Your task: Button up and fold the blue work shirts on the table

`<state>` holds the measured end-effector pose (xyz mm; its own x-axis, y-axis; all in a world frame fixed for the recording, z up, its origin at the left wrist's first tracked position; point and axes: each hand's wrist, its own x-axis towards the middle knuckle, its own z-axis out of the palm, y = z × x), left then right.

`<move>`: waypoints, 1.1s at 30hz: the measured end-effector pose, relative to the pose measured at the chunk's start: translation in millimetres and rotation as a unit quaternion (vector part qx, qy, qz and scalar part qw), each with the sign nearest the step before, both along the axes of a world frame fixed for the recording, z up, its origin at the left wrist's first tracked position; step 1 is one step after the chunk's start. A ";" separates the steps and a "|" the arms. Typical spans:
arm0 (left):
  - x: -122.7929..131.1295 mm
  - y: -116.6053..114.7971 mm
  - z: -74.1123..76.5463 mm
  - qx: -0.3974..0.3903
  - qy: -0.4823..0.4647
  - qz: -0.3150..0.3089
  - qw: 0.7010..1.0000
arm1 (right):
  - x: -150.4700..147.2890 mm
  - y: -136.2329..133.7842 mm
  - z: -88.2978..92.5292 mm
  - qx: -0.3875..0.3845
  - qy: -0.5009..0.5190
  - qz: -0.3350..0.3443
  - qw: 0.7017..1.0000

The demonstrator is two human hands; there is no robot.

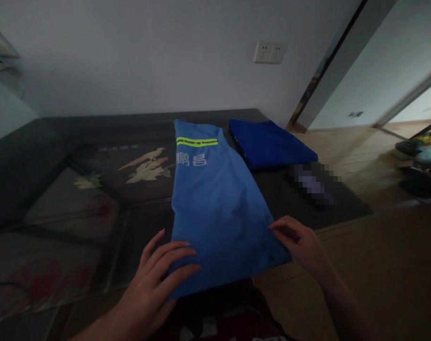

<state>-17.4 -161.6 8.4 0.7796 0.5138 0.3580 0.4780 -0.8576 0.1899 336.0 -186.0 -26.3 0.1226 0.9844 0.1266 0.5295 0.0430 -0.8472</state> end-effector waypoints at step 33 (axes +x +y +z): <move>19.8 63.8 15.6 -0.071 0.129 -0.098 0.984 | -50.3 52.4 26.7 0.123 -0.299 0.101 0.941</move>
<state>2.4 -97.8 24.0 0.9243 0.3751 0.0699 0.3541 -0.9115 0.2092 285.7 -133.6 0.4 -0.2306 0.9113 0.3411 0.8679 0.3511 -0.3513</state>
